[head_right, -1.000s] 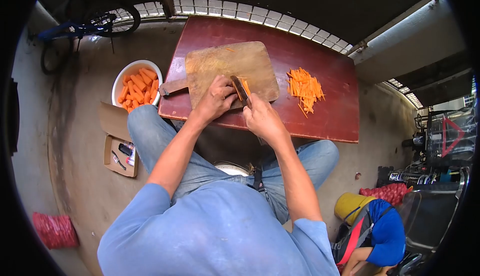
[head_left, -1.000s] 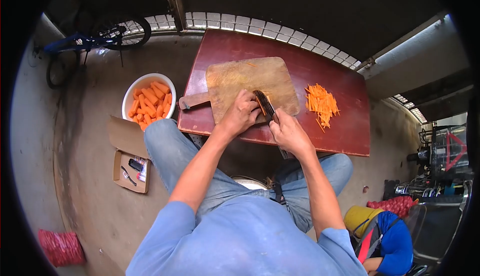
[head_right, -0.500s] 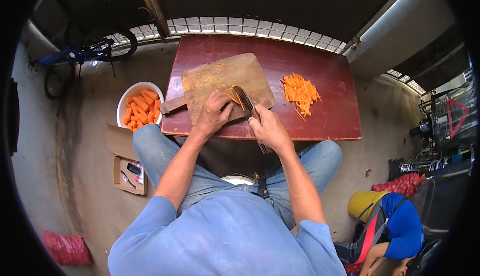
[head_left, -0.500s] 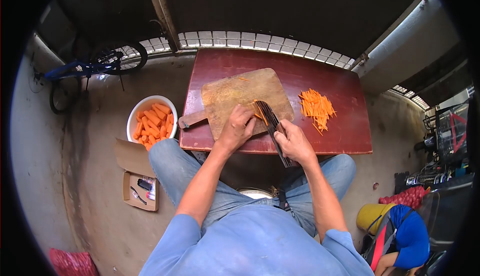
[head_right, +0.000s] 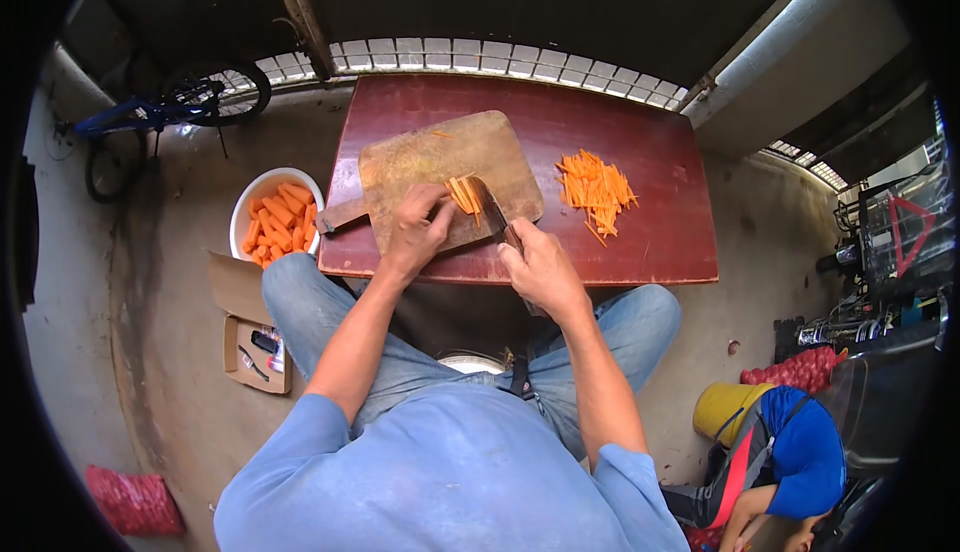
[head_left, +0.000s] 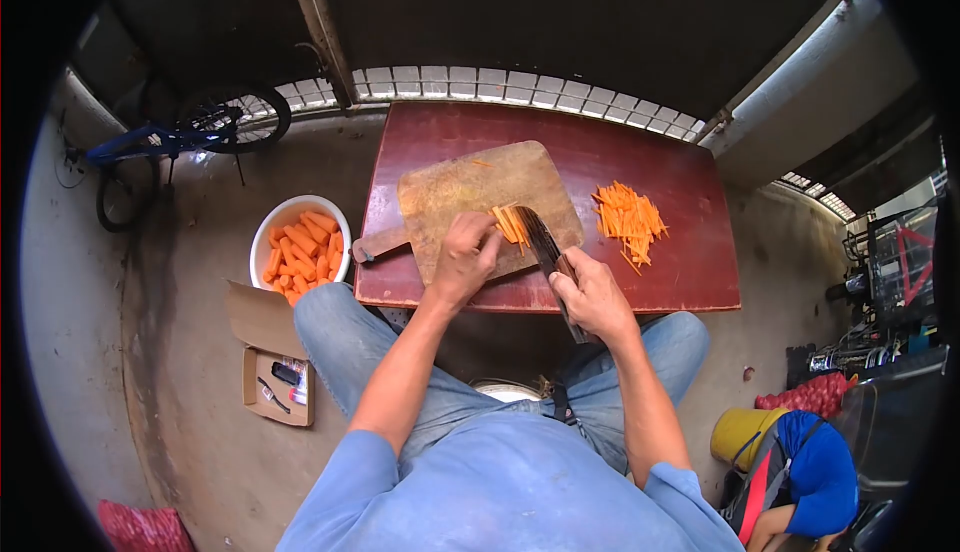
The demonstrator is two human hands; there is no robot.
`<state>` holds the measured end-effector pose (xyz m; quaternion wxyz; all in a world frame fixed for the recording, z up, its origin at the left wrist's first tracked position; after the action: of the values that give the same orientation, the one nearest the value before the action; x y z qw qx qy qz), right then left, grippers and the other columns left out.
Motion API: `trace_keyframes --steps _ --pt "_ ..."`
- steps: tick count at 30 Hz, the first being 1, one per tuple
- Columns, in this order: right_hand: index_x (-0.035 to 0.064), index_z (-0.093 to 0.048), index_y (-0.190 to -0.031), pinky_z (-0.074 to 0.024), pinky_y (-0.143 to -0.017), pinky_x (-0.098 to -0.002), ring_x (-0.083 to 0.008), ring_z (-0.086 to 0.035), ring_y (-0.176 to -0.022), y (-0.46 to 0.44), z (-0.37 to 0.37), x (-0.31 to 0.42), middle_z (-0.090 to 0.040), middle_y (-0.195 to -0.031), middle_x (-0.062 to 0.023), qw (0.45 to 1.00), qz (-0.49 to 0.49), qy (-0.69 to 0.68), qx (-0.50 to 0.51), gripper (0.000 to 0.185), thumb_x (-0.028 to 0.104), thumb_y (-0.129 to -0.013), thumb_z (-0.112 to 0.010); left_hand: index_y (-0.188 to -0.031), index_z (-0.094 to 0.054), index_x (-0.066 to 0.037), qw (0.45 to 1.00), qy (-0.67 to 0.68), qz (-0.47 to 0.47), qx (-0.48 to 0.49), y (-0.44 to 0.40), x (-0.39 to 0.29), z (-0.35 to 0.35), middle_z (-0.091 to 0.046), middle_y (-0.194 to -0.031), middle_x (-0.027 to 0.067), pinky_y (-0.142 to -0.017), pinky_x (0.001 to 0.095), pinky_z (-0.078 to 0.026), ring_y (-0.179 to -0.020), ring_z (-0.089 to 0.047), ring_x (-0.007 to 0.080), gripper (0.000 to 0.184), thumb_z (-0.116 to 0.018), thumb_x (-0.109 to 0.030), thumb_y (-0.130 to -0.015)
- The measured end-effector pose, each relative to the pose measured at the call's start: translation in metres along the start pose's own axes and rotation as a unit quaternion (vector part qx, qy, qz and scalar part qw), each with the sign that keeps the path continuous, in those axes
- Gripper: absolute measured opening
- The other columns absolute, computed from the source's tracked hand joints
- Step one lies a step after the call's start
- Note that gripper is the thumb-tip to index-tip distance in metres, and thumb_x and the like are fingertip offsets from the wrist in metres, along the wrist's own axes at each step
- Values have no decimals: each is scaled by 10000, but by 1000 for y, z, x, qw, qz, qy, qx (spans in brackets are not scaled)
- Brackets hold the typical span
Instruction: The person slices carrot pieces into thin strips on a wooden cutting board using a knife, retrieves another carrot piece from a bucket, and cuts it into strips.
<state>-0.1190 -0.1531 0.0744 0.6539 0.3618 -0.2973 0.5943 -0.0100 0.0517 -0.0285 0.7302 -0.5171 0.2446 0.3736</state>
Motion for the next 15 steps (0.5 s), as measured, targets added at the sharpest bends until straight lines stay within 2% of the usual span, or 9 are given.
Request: trace_keyframes --steps 4,5,8,9,12,13,15 --pt "-2 -562 -969 -506 -533 -417 -216 -640 -539 -12 -22 5 -598 -687 -97 985 -46 -148 70 185 154 -1040 -630 -1041 -774 22 990 46 112 -74 -6 -8 12 -758 -1002 149 -765 365 -586 -859 -740 257 90 -776 14 -952" --pt "24 -559 -962 -471 -459 -357 -141 -579 -466 -22 -35 -6 -599 -680 -49 982 -31 -174 71 177 161 -1056 -619 -1040 -776 15 990 46 99 -90 -5 -1 12 -756 -984 130 -727 327 -579 -807 -736 203 73 -780 10 -967" --pt "15 -568 -978 -476 -463 -347 -137 -584 -473 -35 -43 0 -605 -678 -48 986 -56 -139 68 187 173 -1066 -617 -1042 -779 15 992 37 104 -67 -3 4 16 -754 -961 117 -738 322 -585 -829 -746 194 75 -772 21 -967" --pt "19 -597 -995 -461 -441 -314 -112 -571 -465 -38 -42 -7 -585 -664 -17 989 -47 -129 55 191 187 -1085 -607 -1022 -781 12 990 46 117 -68 -4 -2 16 -749 -941 125 -746 348 -579 -831 -736 224 67 -775 17 -955" --pt "18 -612 -997 -465 -443 -316 -120 -591 -470 -36 -12 -25 -599 -663 -26 984 -78 -154 37 176 179 -1067 -619 -994 -779 8 996 -9 84 -31 -3 0 14 -740 -920 144 -751 391 -569 -845 -723 273 59 -782 13 -935" --pt "23 -611 -993 -459 -440 -315 -118 -583 -468 -36 3 -28 -592 -661 -20 989 -96 -116 10 172 178 -1067 -622 -988 -778 -2 996 -9 81 -26 -3 1 12 -740 -917 157 -799 443 -545 -876 -708 339 82 -790 -4 -906" --pt "6 -634 -1044 -473 -442 -338 -131 -596 -472 -40 36 -56 -616 -683 -39 992 -98 -61 -48 179 184 -1066 -626 -981 -780 -11 999 -35 35 -20 -1 9 8 -745 -920 152 -828 456 -533 -894 -711 354 87 -793 -18 -895"
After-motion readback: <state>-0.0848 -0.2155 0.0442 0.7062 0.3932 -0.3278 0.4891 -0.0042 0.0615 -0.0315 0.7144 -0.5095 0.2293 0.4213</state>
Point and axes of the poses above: each hand's wrist, its own y-axis away from the middle knuckle, its own z-axis out of the back of the hand, x = y × z, the point moved 1 cm from there along -y, towards the middle knuckle
